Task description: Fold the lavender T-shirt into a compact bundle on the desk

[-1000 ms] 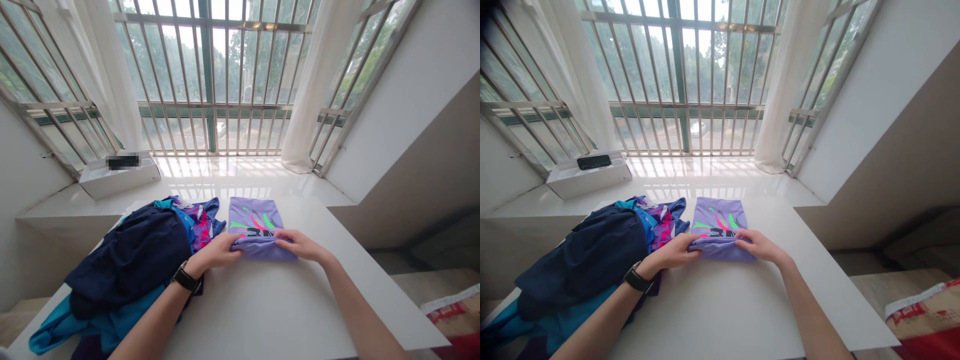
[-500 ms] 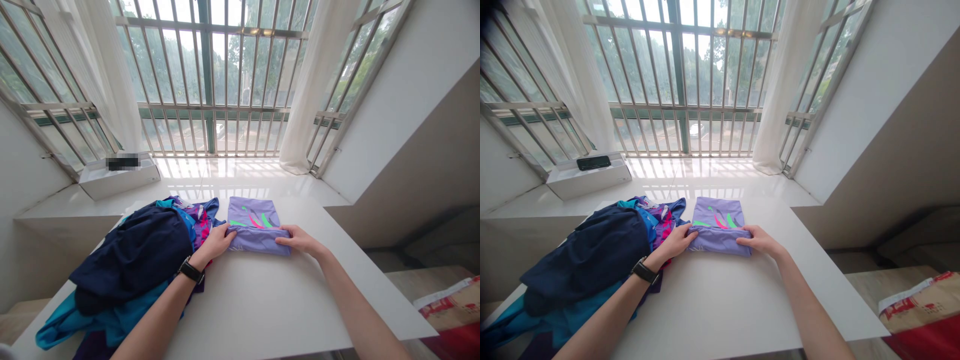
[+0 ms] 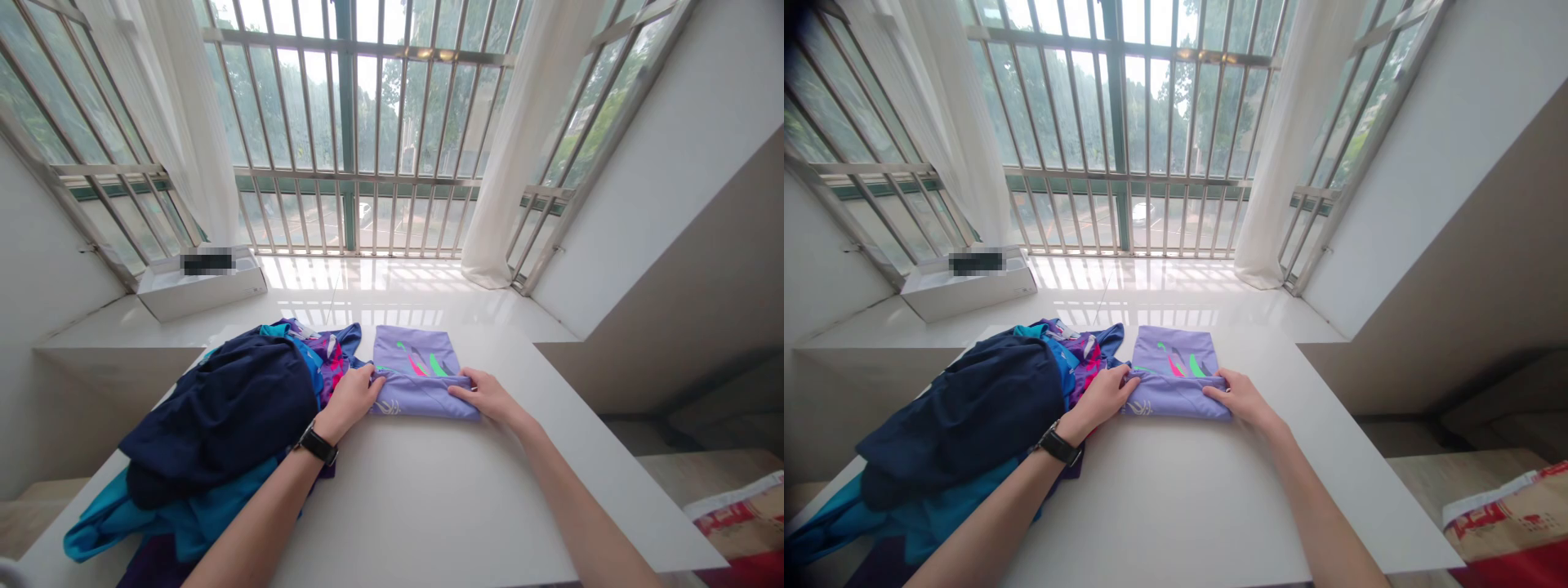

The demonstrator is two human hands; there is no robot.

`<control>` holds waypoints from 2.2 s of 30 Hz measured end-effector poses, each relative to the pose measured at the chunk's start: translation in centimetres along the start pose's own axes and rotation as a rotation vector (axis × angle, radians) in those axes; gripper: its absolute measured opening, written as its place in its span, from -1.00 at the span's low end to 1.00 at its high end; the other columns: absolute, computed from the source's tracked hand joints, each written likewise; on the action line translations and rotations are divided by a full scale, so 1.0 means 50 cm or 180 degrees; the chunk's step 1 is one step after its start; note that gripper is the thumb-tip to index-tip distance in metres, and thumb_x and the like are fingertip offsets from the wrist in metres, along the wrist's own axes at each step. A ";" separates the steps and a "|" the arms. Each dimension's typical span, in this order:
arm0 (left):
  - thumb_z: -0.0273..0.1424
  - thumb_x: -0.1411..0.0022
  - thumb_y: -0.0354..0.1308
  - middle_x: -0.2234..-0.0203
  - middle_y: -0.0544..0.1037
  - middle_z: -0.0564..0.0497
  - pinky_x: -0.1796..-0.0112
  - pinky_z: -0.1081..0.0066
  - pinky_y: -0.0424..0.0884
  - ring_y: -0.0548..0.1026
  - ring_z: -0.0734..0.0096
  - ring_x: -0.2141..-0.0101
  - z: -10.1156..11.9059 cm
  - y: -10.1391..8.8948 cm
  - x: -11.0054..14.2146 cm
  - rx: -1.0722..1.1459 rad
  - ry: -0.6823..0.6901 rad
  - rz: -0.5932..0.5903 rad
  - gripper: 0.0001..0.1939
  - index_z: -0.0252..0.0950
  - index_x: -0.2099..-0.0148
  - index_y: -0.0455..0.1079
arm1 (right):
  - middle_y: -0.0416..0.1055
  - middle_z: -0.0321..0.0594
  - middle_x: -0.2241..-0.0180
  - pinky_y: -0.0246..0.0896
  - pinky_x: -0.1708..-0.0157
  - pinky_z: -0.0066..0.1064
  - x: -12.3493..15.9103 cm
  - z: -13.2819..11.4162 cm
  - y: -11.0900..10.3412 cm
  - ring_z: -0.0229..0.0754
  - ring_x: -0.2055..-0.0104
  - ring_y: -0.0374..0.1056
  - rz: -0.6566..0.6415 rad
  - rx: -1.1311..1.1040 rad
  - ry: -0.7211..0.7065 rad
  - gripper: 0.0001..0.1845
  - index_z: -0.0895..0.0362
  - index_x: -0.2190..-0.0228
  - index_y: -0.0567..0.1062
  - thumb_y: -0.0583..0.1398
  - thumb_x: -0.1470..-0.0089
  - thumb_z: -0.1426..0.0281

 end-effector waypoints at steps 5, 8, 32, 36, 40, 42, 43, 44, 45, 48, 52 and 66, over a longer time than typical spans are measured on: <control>-0.31 -0.38 0.07 0.35 0.60 -0.12 0.30 0.41 0.30 0.57 0.19 0.27 -0.007 -0.008 0.000 -0.0291 -0.0130 -0.0001 -0.80 -0.29 0.26 0.43 | 0.37 -0.33 0.48 0.07 0.42 -0.40 0.000 0.004 -0.001 -0.20 0.42 0.26 0.0177 0.0302 0.0002 -0.61 0.08 0.47 0.37 0.23 -0.03 0.01; -0.32 -0.39 0.06 0.33 0.60 -0.12 0.27 0.40 0.33 0.58 0.19 0.24 -0.009 -0.009 -0.001 -0.0347 -0.0176 -0.0041 -0.81 -0.29 0.18 0.45 | 0.35 -0.33 0.50 0.07 0.43 -0.40 0.000 0.002 -0.002 -0.20 0.43 0.25 0.0230 0.0408 -0.0035 -0.60 0.08 0.49 0.34 0.23 -0.03 0.02; -0.05 -0.45 -0.16 -0.33 0.20 -0.10 -0.24 -0.06 0.00 0.08 -0.04 -0.31 0.076 0.093 0.052 -0.1225 0.1595 0.0101 -0.43 -0.15 -0.38 0.07 | 0.54 -0.29 0.41 0.16 0.39 -0.44 0.039 -0.097 0.059 -0.23 0.44 0.41 0.0251 0.1290 -0.1290 -0.75 0.03 0.31 0.54 0.08 -0.28 0.26; -0.05 -0.44 -0.14 -0.27 0.28 -0.15 -0.14 -0.03 0.19 0.23 -0.06 -0.22 0.088 0.070 0.051 -0.1167 0.1485 0.0094 -0.47 -0.16 -0.32 0.17 | 0.54 -0.30 0.38 0.17 0.37 -0.42 0.032 -0.081 0.055 -0.20 0.39 0.43 0.0161 0.1578 -0.1080 -0.72 0.00 0.34 0.58 0.09 -0.28 0.26; -0.08 -0.44 -0.11 -0.07 0.46 -0.14 0.03 0.11 0.36 0.43 0.08 0.04 0.120 0.045 0.062 -0.0950 0.1639 -0.0128 -0.55 -0.20 -0.18 0.31 | 0.54 -0.28 0.33 0.21 0.33 -0.40 0.020 -0.055 0.025 -0.17 0.31 0.45 0.0309 0.1814 -0.0702 -0.70 -0.01 0.33 0.60 0.08 -0.29 0.27; -0.12 -0.45 -0.09 0.00 0.50 -0.12 0.05 0.19 0.39 0.47 0.16 0.10 0.142 0.043 0.077 -0.0700 0.1885 -0.0357 -0.59 -0.22 -0.16 0.31 | 0.55 -0.25 0.27 0.24 0.27 -0.39 0.014 -0.039 0.007 -0.14 0.22 0.45 0.0456 0.1936 -0.0497 -0.71 0.00 0.31 0.61 0.08 -0.28 0.32; -0.16 -0.46 -0.10 -0.01 0.49 -0.11 0.04 0.23 0.40 0.48 0.19 0.10 0.152 0.043 0.086 -0.0540 0.2024 -0.0473 -0.61 -0.22 -0.18 0.29 | 0.55 -0.24 0.24 0.26 0.25 -0.38 0.011 -0.031 -0.001 -0.12 0.17 0.45 0.0529 0.1982 -0.0396 -0.71 0.00 0.30 0.61 0.08 -0.27 0.33; -0.22 -0.47 -0.11 -0.05 0.47 -0.11 0.02 0.27 0.40 0.48 0.23 0.06 0.162 0.044 0.096 -0.0365 0.2158 -0.0576 -0.63 -0.22 -0.21 0.25 | 0.55 -0.23 0.21 0.27 0.22 -0.37 0.009 -0.024 -0.009 -0.11 0.14 0.44 0.0586 0.2016 -0.0305 -0.71 0.01 0.29 0.61 0.08 -0.27 0.34; -0.29 -0.48 -0.14 -0.11 0.44 -0.11 0.00 0.32 0.40 0.47 0.27 0.01 0.171 0.045 0.104 -0.0188 0.2271 -0.0656 -0.63 -0.22 -0.24 0.21 | 0.56 -0.22 0.19 0.28 0.19 -0.36 0.007 -0.018 -0.014 -0.10 0.11 0.43 0.0612 0.2039 -0.0243 -0.70 0.02 0.28 0.61 0.07 -0.28 0.34; -0.43 -0.48 -0.20 -0.24 0.30 -0.08 -0.11 0.37 0.34 0.33 0.33 -0.18 0.179 0.047 0.114 0.0111 0.2443 -0.0699 -0.59 -0.19 -0.30 0.15 | 0.53 -0.17 0.04 0.27 0.05 -0.30 0.005 -0.005 -0.017 -0.05 0.02 0.41 0.0557 0.2110 -0.0193 -0.66 0.04 0.17 0.59 0.04 -0.30 0.23; -0.39 -0.44 -0.10 -0.24 0.30 -0.09 -0.23 -0.04 0.15 0.14 0.05 -0.29 0.134 0.048 0.082 -0.0384 0.1813 -0.0233 -0.65 -0.16 -0.19 0.29 | 0.28 -0.01 -0.24 0.17 -0.12 -0.06 0.007 0.006 -0.004 0.13 -0.20 0.23 0.0506 0.2322 -0.0017 -0.43 0.09 -0.13 0.43 0.07 -0.24 0.03; -0.11 -0.42 -0.05 0.03 0.48 -0.21 0.11 0.09 0.43 0.42 -0.04 0.00 0.114 0.055 0.068 -0.1274 0.1272 -0.0074 -0.59 -0.27 -0.05 0.40 | 0.47 -0.13 0.24 0.20 0.30 -0.34 0.040 -0.076 0.047 -0.06 0.21 0.42 0.0552 0.2296 -0.0350 -0.75 0.05 0.18 0.44 0.09 -0.27 0.17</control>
Point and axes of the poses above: each hand's wrist, its own x-axis away from the middle knuckle, its own y-axis out of the palm, z = x × y, the point moved 5 cm from there along -x, towards the middle knuckle
